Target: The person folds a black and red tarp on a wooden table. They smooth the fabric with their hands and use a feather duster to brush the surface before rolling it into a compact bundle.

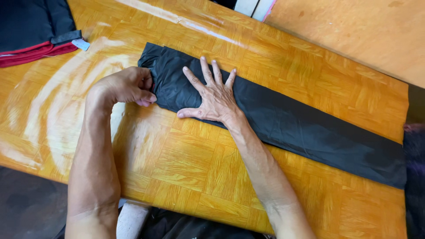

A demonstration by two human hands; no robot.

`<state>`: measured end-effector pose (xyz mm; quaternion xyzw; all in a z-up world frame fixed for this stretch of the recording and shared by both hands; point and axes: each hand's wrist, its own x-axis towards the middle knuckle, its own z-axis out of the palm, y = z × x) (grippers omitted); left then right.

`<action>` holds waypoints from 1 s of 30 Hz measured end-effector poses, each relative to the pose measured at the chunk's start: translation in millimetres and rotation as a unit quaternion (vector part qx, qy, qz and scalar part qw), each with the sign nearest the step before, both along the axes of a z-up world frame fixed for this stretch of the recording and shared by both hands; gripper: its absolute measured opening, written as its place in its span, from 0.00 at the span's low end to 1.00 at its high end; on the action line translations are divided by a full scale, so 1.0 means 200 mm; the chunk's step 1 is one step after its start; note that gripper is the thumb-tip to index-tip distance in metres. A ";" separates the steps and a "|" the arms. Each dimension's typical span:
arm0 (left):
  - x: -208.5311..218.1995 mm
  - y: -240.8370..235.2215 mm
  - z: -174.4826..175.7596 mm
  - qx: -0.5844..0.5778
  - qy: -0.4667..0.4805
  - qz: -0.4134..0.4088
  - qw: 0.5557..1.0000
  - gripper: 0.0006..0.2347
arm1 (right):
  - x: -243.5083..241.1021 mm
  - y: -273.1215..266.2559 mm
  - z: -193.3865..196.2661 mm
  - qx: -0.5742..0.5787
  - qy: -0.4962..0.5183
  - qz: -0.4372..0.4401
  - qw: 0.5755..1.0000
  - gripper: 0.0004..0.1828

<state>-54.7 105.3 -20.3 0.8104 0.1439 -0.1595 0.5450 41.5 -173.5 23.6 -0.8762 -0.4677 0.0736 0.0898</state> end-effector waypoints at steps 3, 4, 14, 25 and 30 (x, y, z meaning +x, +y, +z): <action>-0.02 -0.03 0.06 0.065 0.020 0.003 0.998 0.20 | 0.00 0.00 -0.01 -0.012 -0.003 0.004 1.000 0.67; -0.01 -0.01 0.05 0.210 0.002 0.027 0.977 0.22 | 0.00 0.00 -0.01 -0.021 -0.001 0.004 1.000 0.66; 0.15 -0.70 0.10 0.368 -0.270 -0.097 0.884 0.30 | 0.07 0.02 -0.15 -0.056 -0.025 0.001 0.998 0.54; 0.21 -0.56 0.00 0.405 -0.182 0.018 0.896 0.37 | -0.02 0.01 0.06 -0.036 0.022 -0.006 0.999 0.64; 0.20 -0.53 0.00 0.428 -0.185 0.043 0.884 0.33 | 0.02 -0.01 -0.06 -0.001 -0.013 0.005 1.000 0.67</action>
